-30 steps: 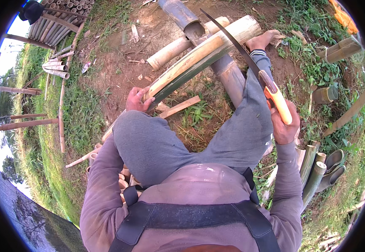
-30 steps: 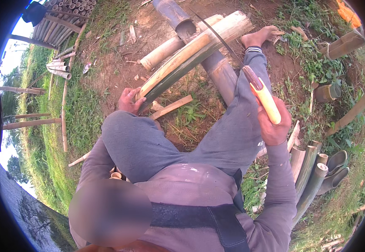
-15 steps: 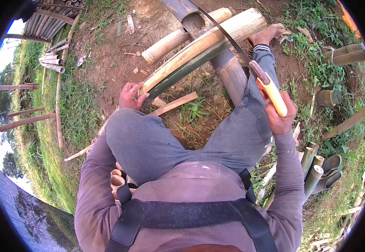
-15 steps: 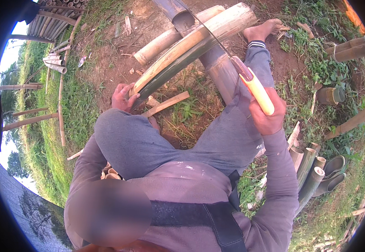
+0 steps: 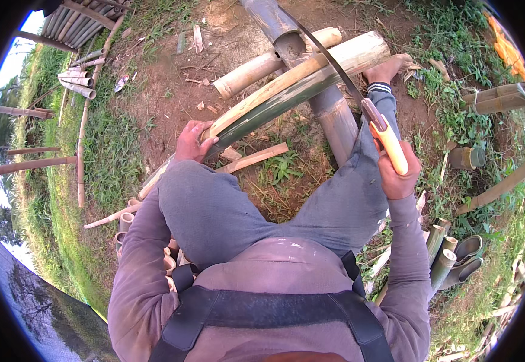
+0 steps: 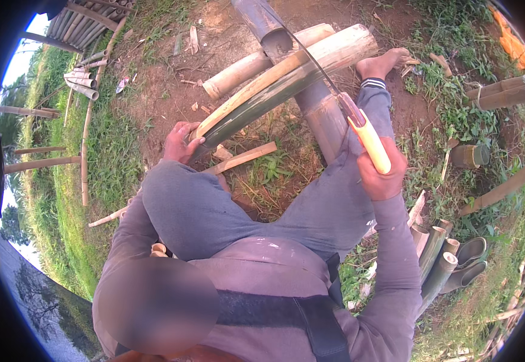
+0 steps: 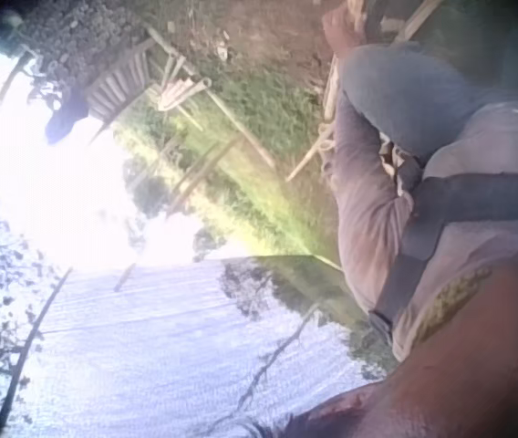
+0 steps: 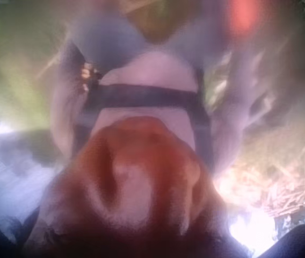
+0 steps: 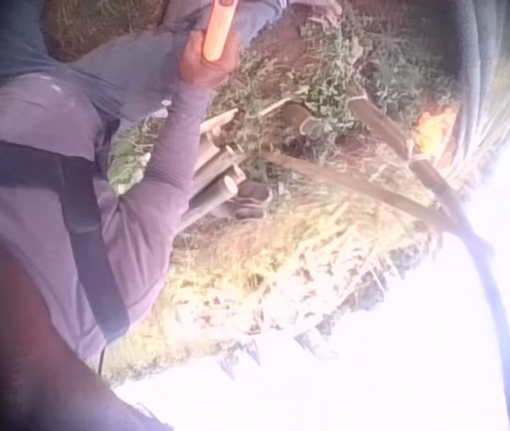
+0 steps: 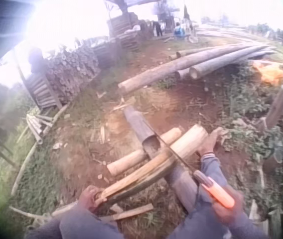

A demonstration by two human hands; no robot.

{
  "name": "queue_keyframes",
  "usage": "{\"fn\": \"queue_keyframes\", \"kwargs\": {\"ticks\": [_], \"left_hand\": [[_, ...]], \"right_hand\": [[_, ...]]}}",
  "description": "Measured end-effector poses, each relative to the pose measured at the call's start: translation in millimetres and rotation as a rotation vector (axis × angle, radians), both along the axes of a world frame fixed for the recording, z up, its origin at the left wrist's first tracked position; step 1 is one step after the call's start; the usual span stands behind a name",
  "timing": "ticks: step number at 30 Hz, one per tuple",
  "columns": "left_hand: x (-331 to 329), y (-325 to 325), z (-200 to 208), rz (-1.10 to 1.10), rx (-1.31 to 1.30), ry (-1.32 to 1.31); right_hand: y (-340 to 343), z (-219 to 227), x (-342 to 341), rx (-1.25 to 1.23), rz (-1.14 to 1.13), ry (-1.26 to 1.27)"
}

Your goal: The person uses a hand saw to cut long bamboo poles into shorter sections. They position each pole on a support, saw through it, and then move the cut pieces aside to a growing pile.

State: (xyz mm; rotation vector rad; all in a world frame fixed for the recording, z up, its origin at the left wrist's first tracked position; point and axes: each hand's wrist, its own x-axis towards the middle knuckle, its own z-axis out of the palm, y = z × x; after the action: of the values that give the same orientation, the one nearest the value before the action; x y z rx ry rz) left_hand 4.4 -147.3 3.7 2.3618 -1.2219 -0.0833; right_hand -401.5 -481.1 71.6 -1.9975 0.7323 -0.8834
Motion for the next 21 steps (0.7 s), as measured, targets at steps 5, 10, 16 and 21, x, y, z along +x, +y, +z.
{"fn": "queue_keyframes", "kwargs": {"ticks": [5,10,16,21], "left_hand": [[78,31,-2,0.137,-0.016,-0.091],[161,65,-19,0.245,0.095,-0.213],[131,38,-25,0.238,-0.049,-0.347],[15,5,5,-0.185,0.325,0.253]], "right_hand": [[11,-8,-9,-0.043,-0.060,0.026],[25,-8,-5,-0.028,-0.083,0.072],[31,-20,-1,-0.037,-0.092,0.043],[42,-17,4,0.009,-0.142,0.036]]}}
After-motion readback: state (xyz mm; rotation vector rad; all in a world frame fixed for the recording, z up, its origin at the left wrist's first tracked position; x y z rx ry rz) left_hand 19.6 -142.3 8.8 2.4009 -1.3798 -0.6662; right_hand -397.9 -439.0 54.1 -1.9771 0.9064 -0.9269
